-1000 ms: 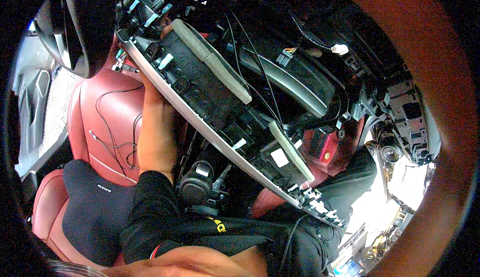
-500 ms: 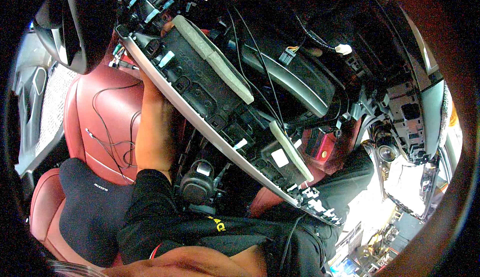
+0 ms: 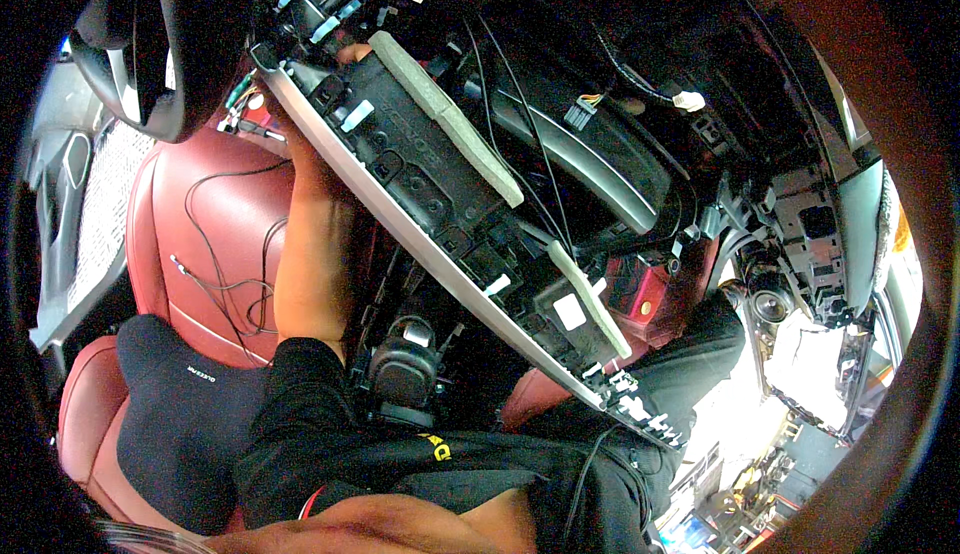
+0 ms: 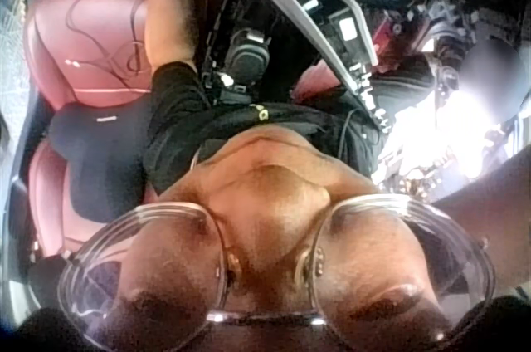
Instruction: The person removes a large plastic trim and infotainment screen assembly from a car dashboard. They use a screwdriver to pry or unscrew components and then use their hands to pull the assembly forward, revealing wires. They proceed to disconnect multiple wire harnesses from the back of the assembly.
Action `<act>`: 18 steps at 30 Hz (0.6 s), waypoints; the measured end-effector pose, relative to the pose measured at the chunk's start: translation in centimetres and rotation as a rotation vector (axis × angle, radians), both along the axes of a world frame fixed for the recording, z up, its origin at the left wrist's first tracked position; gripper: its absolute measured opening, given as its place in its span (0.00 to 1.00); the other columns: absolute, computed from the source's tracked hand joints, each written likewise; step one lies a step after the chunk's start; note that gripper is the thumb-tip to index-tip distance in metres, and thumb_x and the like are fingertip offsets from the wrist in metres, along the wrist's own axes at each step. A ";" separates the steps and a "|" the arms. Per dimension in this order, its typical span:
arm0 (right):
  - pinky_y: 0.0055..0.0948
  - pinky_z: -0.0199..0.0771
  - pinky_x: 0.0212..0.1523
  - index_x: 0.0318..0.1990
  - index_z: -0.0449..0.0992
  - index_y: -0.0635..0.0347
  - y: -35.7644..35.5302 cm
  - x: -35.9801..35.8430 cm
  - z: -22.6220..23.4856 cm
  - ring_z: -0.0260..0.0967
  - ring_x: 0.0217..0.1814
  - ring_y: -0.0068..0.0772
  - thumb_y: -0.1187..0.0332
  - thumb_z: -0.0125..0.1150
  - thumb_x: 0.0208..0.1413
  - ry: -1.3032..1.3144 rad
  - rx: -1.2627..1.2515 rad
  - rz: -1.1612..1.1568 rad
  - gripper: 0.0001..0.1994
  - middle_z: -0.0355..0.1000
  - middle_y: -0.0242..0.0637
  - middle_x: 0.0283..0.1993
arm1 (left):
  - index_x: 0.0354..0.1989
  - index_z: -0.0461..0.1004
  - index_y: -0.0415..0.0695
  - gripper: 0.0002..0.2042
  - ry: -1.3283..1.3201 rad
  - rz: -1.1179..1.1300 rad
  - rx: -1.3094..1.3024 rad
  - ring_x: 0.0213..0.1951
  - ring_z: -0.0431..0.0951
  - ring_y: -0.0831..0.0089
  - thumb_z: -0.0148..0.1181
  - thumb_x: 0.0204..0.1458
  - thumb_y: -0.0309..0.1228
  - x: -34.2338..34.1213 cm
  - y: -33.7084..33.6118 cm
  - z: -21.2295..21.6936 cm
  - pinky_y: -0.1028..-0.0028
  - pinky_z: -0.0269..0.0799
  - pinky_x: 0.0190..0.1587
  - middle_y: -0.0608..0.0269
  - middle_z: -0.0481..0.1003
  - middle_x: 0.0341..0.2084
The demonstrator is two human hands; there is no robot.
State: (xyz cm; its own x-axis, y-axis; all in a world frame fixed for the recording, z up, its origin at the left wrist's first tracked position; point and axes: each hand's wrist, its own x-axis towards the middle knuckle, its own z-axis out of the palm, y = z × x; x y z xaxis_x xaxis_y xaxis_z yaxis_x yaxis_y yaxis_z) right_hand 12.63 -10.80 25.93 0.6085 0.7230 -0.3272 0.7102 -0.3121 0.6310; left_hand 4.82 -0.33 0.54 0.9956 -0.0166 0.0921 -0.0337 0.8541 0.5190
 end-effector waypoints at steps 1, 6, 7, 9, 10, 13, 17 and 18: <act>0.42 0.80 0.47 0.36 0.85 0.57 0.0 -0.2 0.1 0.81 0.46 0.48 0.68 0.61 0.55 0.000 0.006 -0.001 0.08 0.82 0.47 0.39 | 0.43 0.79 0.43 0.41 0.005 -0.015 -0.023 0.48 0.79 0.54 0.49 0.52 0.75 0.0 -0.2 -0.4 0.53 0.74 0.54 0.55 0.81 0.39; 0.41 0.81 0.47 0.35 0.85 0.57 -0.2 -0.3 0.6 0.81 0.45 0.47 0.68 0.61 0.55 -0.029 -0.024 0.022 0.08 0.82 0.46 0.38 | 0.41 0.79 0.46 0.42 -0.018 0.006 -0.011 0.49 0.79 0.52 0.48 0.48 0.78 1.1 -0.1 -1.4 0.47 0.75 0.55 0.57 0.80 0.39; 0.41 0.81 0.47 0.35 0.85 0.57 -0.1 -0.4 0.4 0.81 0.45 0.47 0.68 0.61 0.54 -0.031 -0.024 0.019 0.08 0.82 0.46 0.38 | 0.39 0.78 0.49 0.43 -0.068 0.069 0.130 0.48 0.78 0.52 0.47 0.44 0.81 0.7 -0.1 -0.4 0.44 0.75 0.55 0.60 0.80 0.38; 0.41 0.81 0.46 0.34 0.85 0.57 -0.3 -0.6 0.2 0.82 0.44 0.47 0.68 0.61 0.54 -0.050 -0.032 0.028 0.08 0.82 0.46 0.38 | 0.40 0.78 0.48 0.44 0.086 0.002 0.117 0.48 0.79 0.55 0.47 0.44 0.82 0.2 -0.1 0.3 0.51 0.77 0.54 0.60 0.79 0.40; 0.41 0.81 0.46 0.34 0.85 0.57 -0.3 -0.8 0.1 0.82 0.44 0.46 0.68 0.61 0.54 -0.067 -0.035 0.038 0.08 0.82 0.46 0.37 | 0.40 0.78 0.48 0.44 0.070 0.001 0.113 0.48 0.79 0.55 0.47 0.44 0.82 -0.1 0.0 0.6 0.51 0.77 0.54 0.60 0.79 0.40; 0.40 0.82 0.44 0.32 0.85 0.56 -0.5 -0.7 -1.0 0.82 0.42 0.44 0.67 0.62 0.53 -0.095 0.021 0.039 0.07 0.83 0.44 0.36 | 0.41 0.78 0.47 0.43 0.020 0.003 0.078 0.46 0.79 0.57 0.46 0.45 0.81 -0.5 0.4 1.0 0.53 0.77 0.52 0.59 0.79 0.39; 0.41 0.82 0.40 0.31 0.85 0.56 -0.7 -1.2 -1.7 0.83 0.40 0.42 0.67 0.63 0.52 -0.116 0.089 0.005 0.07 0.83 0.41 0.35 | 0.41 0.77 0.47 0.43 -0.029 0.008 0.067 0.44 0.78 0.58 0.45 0.46 0.80 -0.7 0.2 1.1 0.55 0.76 0.50 0.59 0.79 0.39; 0.41 0.82 0.40 0.31 0.85 0.57 -0.7 -1.5 -1.7 0.83 0.40 0.42 0.67 0.63 0.52 -0.148 0.065 0.012 0.07 0.83 0.41 0.36 | 0.42 0.77 0.47 0.43 -0.038 0.008 0.065 0.44 0.78 0.59 0.45 0.47 0.80 -0.6 0.2 1.3 0.55 0.76 0.49 0.59 0.79 0.38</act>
